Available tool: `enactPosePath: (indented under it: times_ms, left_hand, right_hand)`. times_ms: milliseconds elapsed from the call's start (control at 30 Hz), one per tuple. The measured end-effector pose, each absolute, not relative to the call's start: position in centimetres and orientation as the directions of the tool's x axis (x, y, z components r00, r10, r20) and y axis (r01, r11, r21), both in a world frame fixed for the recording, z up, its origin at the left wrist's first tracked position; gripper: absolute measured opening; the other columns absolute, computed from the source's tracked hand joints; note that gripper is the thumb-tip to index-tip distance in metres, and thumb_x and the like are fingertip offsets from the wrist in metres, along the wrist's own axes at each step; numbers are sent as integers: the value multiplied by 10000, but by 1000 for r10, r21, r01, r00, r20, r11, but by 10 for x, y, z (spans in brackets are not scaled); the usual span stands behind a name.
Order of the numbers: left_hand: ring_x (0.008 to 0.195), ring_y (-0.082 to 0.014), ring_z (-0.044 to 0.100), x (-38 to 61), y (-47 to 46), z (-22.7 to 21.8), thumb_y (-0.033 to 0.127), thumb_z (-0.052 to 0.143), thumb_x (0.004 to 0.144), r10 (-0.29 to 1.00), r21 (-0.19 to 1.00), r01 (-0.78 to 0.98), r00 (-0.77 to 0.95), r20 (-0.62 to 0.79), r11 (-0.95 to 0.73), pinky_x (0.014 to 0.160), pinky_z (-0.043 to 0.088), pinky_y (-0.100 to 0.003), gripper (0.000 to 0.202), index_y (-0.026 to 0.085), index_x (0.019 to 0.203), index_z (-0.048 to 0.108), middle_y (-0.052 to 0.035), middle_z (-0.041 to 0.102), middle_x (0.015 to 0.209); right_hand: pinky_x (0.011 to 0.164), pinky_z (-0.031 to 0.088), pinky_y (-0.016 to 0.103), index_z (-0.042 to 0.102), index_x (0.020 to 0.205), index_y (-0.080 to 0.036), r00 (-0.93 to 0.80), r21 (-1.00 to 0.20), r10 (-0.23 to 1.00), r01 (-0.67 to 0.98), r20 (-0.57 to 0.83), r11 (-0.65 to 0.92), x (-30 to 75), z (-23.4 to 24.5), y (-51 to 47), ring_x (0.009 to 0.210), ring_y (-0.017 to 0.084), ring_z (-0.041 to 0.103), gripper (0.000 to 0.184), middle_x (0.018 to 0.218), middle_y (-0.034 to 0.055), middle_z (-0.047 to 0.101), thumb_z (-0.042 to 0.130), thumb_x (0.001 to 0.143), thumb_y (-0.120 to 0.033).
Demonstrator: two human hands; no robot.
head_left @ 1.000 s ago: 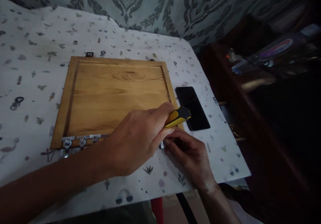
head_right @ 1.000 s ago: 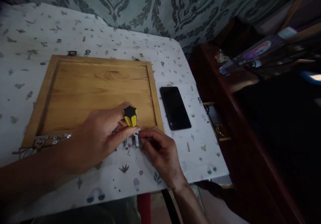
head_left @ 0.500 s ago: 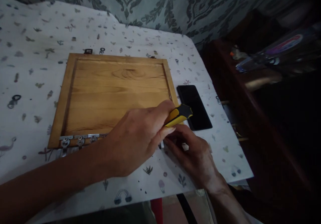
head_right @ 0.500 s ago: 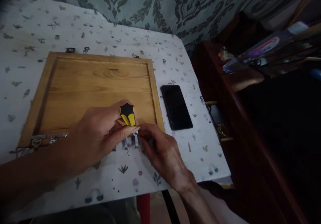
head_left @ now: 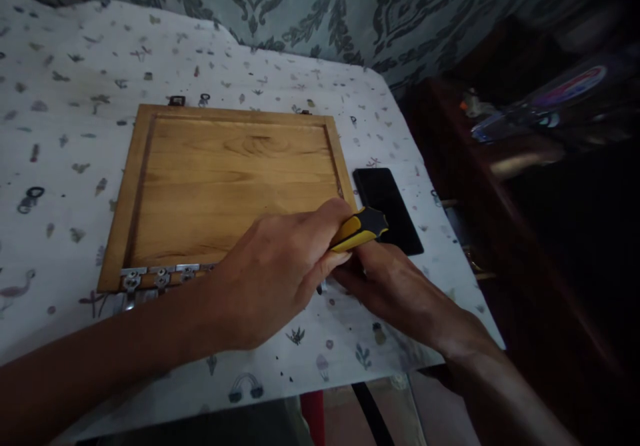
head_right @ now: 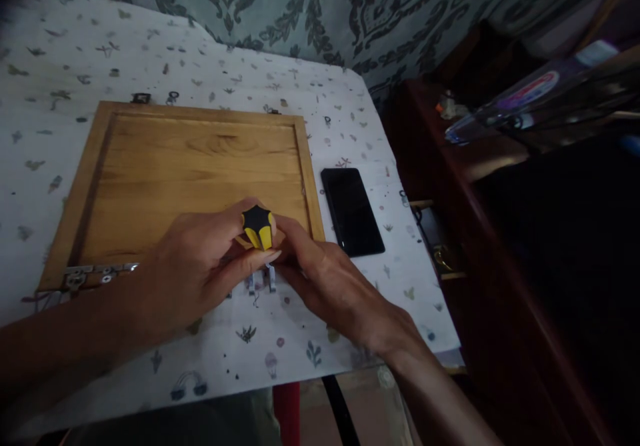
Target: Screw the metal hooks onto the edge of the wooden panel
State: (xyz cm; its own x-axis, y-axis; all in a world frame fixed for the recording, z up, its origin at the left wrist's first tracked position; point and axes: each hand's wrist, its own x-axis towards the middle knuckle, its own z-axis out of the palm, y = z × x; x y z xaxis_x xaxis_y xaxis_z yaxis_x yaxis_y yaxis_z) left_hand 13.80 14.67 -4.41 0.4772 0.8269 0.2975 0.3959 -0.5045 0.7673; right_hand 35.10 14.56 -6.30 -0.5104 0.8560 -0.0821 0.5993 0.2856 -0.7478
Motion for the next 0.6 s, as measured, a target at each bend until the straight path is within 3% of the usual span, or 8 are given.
enactPosePath:
  times_ms: [300,600]
  left_hand:
    - [729,-121,673,138,148,-43,187,547,1003,832,771,408,483,272,-489,651,485,-226,64,202,1055,579,20,685,827]
    - [755,-118,687,138,148,-44,174,559,993,832,763,417,481,276,-494,655,484,-216,90,196,1076,586,20,707,847]
  right_hand:
    - [603,514,262,641,957,-260,-580,-759,803,584,-140,288,348,-59,166,669,161,654,94,782,-13,739,656,870,-227]
    - [568,489,248,635,819,-257,-585,-846,783,511,-209,156,344,-56,176,635,154,638,90,691,-32,709,717,784,-246]
